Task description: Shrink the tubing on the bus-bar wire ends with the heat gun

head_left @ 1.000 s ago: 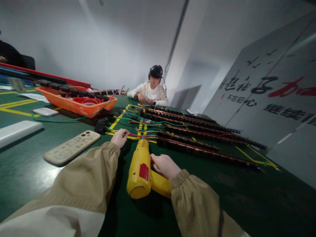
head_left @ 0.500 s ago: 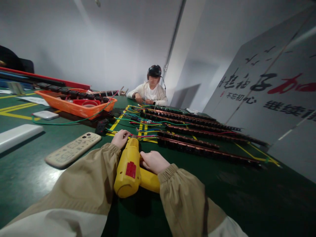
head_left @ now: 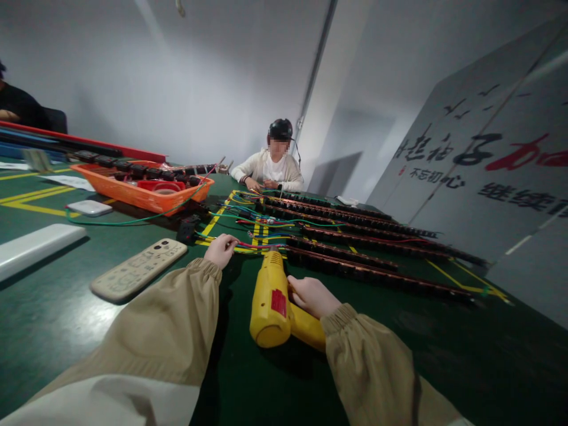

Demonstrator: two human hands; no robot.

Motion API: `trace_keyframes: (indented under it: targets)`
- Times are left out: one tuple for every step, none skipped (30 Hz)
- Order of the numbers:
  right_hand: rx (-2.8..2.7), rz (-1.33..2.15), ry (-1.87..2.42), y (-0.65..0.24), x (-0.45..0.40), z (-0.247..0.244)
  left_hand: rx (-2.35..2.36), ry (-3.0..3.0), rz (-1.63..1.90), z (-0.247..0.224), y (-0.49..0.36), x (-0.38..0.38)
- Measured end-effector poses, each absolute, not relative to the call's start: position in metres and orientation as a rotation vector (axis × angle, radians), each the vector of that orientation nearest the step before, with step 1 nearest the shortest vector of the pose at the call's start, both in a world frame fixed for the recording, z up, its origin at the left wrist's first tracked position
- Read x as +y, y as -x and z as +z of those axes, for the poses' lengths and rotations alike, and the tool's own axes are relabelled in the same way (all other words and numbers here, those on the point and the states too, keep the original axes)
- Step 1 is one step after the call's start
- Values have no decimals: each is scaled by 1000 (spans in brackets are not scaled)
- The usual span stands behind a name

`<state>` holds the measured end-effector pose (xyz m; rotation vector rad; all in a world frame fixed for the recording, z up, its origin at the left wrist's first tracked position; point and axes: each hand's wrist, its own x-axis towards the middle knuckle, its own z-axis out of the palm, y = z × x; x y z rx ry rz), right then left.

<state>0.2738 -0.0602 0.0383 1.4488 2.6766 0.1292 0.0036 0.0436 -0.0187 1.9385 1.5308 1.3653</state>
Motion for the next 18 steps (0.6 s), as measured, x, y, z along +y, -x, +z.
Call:
trace_keyframes:
  targets:
    - [2662, 129, -1470, -279, -61, 38, 1533, -1945, 1368, -19, -3, 44]
    - [2650, 133, -1490, -283, -62, 39, 1535, -1953, 1371, -21, -3, 45]
    - [2642, 136, -1504, -286, -64, 40, 1538, -1962, 1374, -22, -2, 46]
    - [2635, 137, -1515, -288, -65, 41, 1541, -1970, 1378, -23, -1, 47]
    - [2628, 138, -1525, -289, -67, 42, 1544, -1978, 1385, -24, -1, 48]
    - [2618, 140, -1534, -289, -68, 43, 1545, -1984, 1390, -24, -1, 49]
    - [2608, 140, -1541, -289, -70, 44, 1546, -1986, 1393, -25, -1, 49]
    - [2599, 140, -1545, -289, -71, 45, 1546, -1987, 1391, -25, -1, 50]
    - [2592, 141, -1546, -289, -71, 46, 1548, -1985, 1388, -24, -2, 49]
    - [2589, 145, -1544, -289, -72, 46, 1552, -1983, 1386, -24, -2, 49]
    - [2590, 148, -1537, -289, -72, 46, 1557, -1980, 1383, -23, -3, 48]
    - [2596, 151, -1526, -288, -72, 46, 1563, -1978, 1382, -22, -5, 48]
    - [2605, 154, -1513, -287, -71, 46, 1569, -1975, 1383, -21, -6, 47]
    - [2617, 155, -1496, -286, -71, 45, 1574, -1974, 1385, -21, -7, 46]
    - [2628, 156, -1476, -283, -70, 45, 1578, -1972, 1386, -20, -8, 46]
    - [2637, 158, -1456, -279, -70, 44, 1583, -1969, 1387, -20, -9, 45]
    - [2644, 163, -1433, -274, -70, 44, 1586, -1965, 1388, -20, -9, 45]
    - [2651, 174, -1407, -267, -69, 44, 1586, -1961, 1390, -20, -10, 44]
